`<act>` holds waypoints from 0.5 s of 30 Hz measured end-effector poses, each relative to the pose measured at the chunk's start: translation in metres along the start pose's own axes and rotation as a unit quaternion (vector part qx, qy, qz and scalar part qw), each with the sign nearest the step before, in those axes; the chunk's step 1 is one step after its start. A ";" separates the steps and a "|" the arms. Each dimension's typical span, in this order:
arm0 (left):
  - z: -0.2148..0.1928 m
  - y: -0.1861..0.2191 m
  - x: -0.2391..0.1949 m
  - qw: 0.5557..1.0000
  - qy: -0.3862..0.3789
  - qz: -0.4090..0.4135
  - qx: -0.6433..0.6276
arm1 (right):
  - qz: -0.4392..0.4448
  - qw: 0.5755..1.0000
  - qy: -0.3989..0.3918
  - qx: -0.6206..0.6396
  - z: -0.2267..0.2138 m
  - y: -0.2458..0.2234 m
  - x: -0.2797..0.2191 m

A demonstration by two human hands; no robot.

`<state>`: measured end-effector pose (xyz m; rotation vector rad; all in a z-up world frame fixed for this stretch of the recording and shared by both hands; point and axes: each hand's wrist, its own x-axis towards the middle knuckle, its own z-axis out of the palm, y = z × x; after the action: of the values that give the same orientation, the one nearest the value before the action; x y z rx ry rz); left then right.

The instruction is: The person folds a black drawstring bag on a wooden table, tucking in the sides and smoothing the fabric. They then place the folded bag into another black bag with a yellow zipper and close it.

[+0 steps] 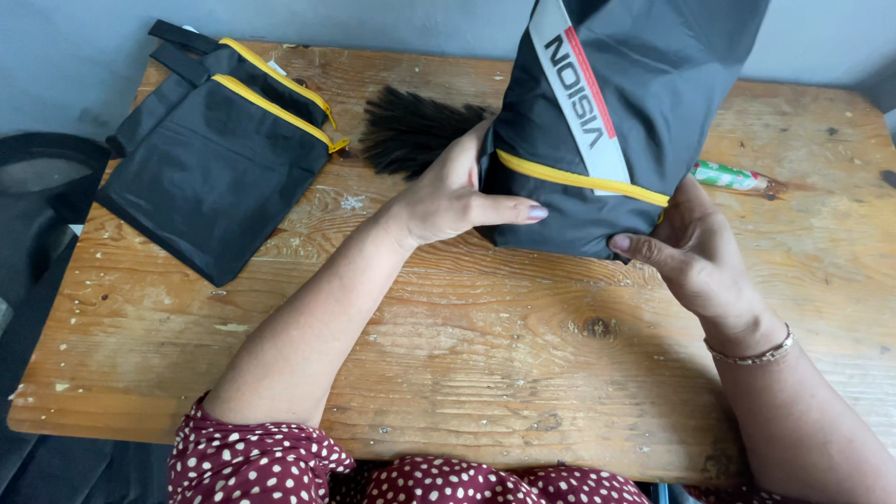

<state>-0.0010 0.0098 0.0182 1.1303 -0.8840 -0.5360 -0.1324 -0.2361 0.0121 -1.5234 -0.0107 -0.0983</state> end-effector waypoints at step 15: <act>0.015 -0.027 -0.006 0.940 0.241 -0.138 0.196 | 0.033 0.994 0.010 0.107 -0.004 0.032 0.008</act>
<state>-0.0150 -0.0031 -0.0069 1.6782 -0.4089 -0.2862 -0.1227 -0.2391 -0.0197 -1.3063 0.0441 -0.0584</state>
